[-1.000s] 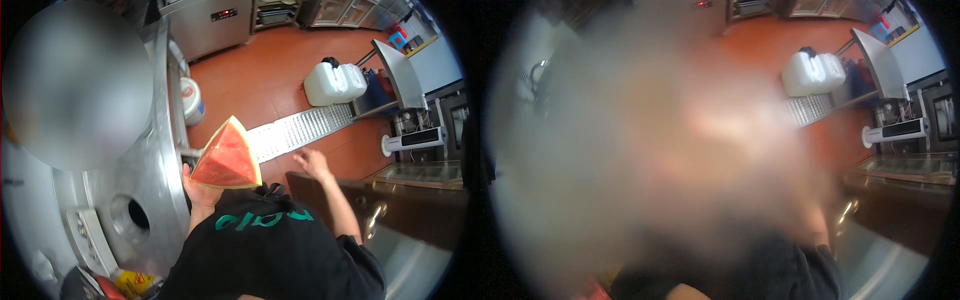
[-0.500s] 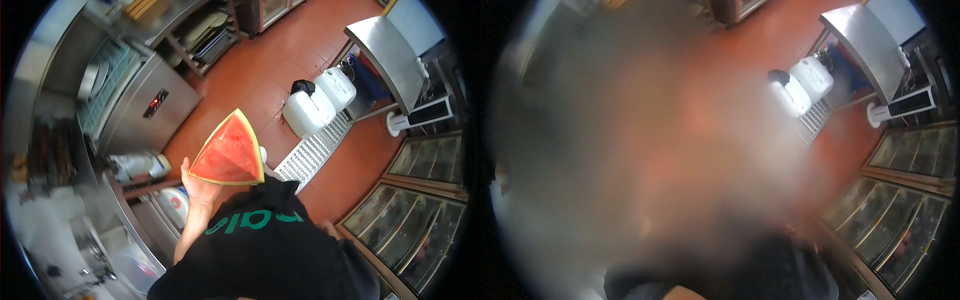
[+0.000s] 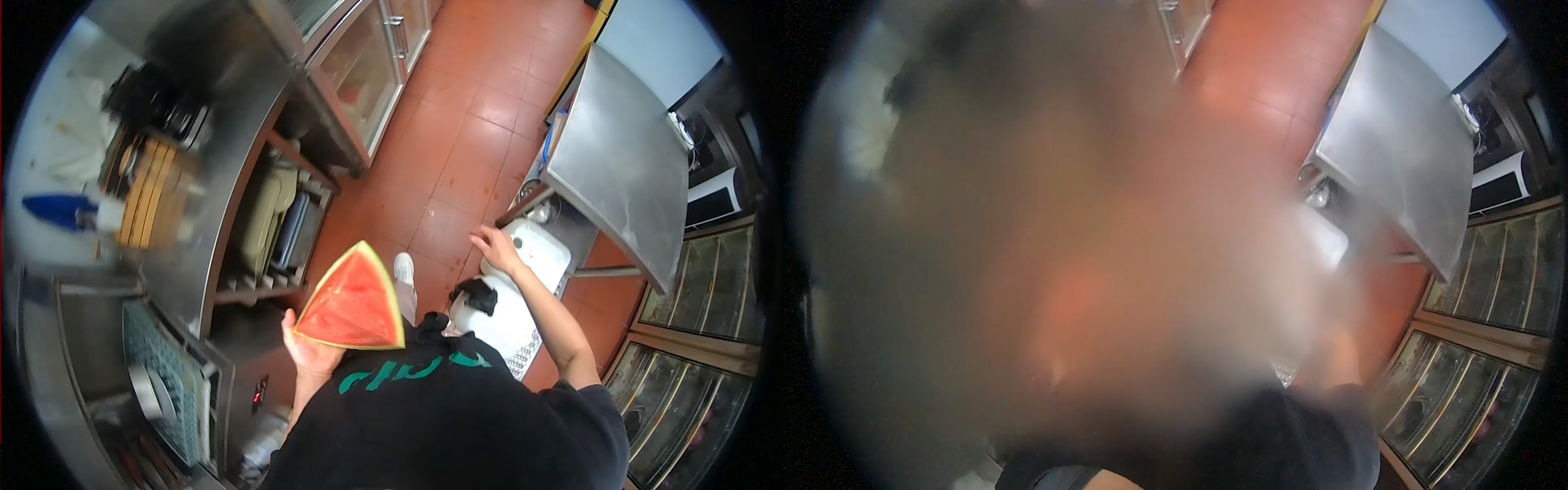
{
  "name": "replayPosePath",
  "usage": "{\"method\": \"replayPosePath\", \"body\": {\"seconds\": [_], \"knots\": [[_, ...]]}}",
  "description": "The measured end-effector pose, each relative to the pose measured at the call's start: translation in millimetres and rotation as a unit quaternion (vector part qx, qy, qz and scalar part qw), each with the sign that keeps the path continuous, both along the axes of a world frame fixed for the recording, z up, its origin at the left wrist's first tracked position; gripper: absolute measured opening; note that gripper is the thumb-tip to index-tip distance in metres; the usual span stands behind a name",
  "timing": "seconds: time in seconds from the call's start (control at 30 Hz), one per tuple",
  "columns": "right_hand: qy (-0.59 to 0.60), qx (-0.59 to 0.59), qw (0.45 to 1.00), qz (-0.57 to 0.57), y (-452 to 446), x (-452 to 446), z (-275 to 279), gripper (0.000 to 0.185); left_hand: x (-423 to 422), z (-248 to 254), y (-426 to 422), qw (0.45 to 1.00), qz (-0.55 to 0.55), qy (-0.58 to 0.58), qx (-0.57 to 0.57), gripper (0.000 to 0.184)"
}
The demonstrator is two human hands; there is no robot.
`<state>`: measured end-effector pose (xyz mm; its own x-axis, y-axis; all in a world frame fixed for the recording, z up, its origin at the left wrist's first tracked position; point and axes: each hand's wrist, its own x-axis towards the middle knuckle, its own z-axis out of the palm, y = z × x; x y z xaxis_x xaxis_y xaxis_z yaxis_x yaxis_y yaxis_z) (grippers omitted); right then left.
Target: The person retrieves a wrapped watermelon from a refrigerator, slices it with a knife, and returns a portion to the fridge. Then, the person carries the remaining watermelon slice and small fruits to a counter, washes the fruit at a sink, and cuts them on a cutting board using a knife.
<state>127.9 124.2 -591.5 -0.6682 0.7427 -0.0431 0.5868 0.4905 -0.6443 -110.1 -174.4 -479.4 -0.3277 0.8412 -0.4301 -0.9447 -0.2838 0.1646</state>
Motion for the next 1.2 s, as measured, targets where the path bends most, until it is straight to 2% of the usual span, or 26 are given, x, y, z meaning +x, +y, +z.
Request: {"method": "replayPosePath", "body": {"seconds": [0.03,0.1,0.13,0.17,0.2,0.23,0.27,0.3,0.33,0.4,0.43,0.5,0.6,0.63,0.67,0.7,0.8,0.83,0.87,0.9,0.93,0.97,1.0,1.07,1.13,1.2], "knots": [[-0.139,0.034,0.989,-0.028,18.4,-1.5,-13.6,0.028,-27.0,-3.7,39.7,0.999,-0.034,0.004,-0.007,0.074],[-0.231,-0.047,0.969,-0.074,32.5,22.9,-58.2,0.033,-73.9,3.1,124.5,0.995,-0.096,0.0,-0.016,0.073],[-0.222,-0.106,0.967,-0.071,29.2,17.9,-34.3,0.034,-93.9,8.4,172.9,0.992,-0.128,0.012,0.0,0.074],[-0.227,-0.153,0.959,-0.079,14.7,29.8,1.0,0.035,-101.3,51.5,207.0,0.988,-0.156,-0.01,0.006,0.074],[-0.224,-0.183,0.953,-0.09,14.3,26.9,13.7,0.032,-115.6,63.6,256.1,0.982,-0.186,-0.034,0.009,0.073],[-0.169,-0.24,0.947,-0.134,23.1,17.2,30.9,0.029,-130.0,74.2,307.4,0.98,-0.198,-0.03,0.011,0.073],[-0.116,-0.296,0.933,-0.17,37.4,8.9,52.7,0.027,-136.3,85.4,352.6,0.964,-0.251,-0.057,0.06,0.073],[-0.116,-0.302,0.931,-0.17,63.7,0.2,76.1,0.027,-134.3,96.0,396.0,0.945,-0.297,-0.087,0.104,0.072],[-0.108,-0.273,0.937,-0.189,98.3,-20.4,94.1,0.025,-135.4,108.5,444.2,0.949,-0.305,-0.076,0.03,0.069],[-0.055,-0.25,0.944,-0.208,172.4,-37.5,119.6,0.023,-118.9,108.7,527.5,0.946,-0.313,-0.079,0.022,0.066],[-0.089,-0.223,0.953,-0.185,218.1,-39.4,104.6,0.023,-111.8,101.5,568.6,0.95,-0.3,-0.083,0.018,0.066],[-0.127,-0.192,0.962,-0.144,322.3,-46.1,96.6,0.022,-104.1,96.5,652.0,0.925,-0.324,-0.133,0.146,0.059],[-0.184,-0.172,0.966,-0.06,473.3,-86.5,135.6,0.028,-121.0,105.3,750.6,0.932,-0.31,-0.15,0.112,0.059],[-0.044,-0.203,0.968,-0.141,523.5,-94.5,157.4,0.03,-122.8,114.2,783.9,0.933,-0.305,-0.16,0.103,0.058],[0.074,-0.019,0.987,-0.143,566.0,-95.3,156.9,0.03,-120.4,119.0,819.1,0.933,-0.298,-0.173,0.099,0.058],[0.07,-0.018,0.989,-0.13,612.9,-98.9,164.0,0.03,-122.6,119.1,852.3,0.933,-0.293,-0.182,0.099,0.058],[-0.082,-0.037,0.996,0.012,770.3,-133.9,199.2,0.021,-137.3,91.5,949.4,0.933,-0.28,-0.195,0.115,0.058],[-0.108,-0.032,0.994,0.002,818.7,-132.6,185.2,0.019,-144.3,78.6,982.3,0.929,-0.245,-0.225,0.16,0.059],[-0.126,-0.075,0.986,-0.074,858.6,-143.5,190.1,0.02,-150.9,71.8,1023.0,0.917,-0.22,-0.256,0.21,0.06],[-0.149,-0.004,0.985,-0.084,898.9,-138.4,172.4,0.023,-159.7,83.3,1063.3,0.952,-0.233,-0.183,0.078,0.062],[-0.186,-0.006,0.981,-0.063,935.5,-127.1,168.5,0.025,-165.1,104.4,1103.2,0.962,-0.249,-0.097,-0.048,0.063],[-0.187,0.022,0.978,-0.086,968.7,-95.2,126.0,0.024,-161.8,125.4,1147.9,0.962,-0.249,-0.107,-0.011,0.064],[-0.213,-0.006,0.967,-0.139,989.5,-89.7,130.8,0.025,-163.7,139.7,1191.3,0.961,-0.249,-0.116,0.026,0.066],[-0.169,-0.029,0.956,-0.237,1012.5,-46.8,74.3,0.028,-175.2,114.0,1270.5,0.949,-0.303,-0.058,0.06,0.068],[-0.187,-0.121,0.922,-0.317,1011.8,-24.4,60.7,0.027,-167.7,129.6,1357.9,0.933,-0.349,-0.076,0.055,0.069],[-0.113,-0.29,0.879,-0.36,996.4,-1.4,16.2,0.03,-165.3,148.9,1439.1,0.918,-0.387,-0.08,0.035,0.07]]}}
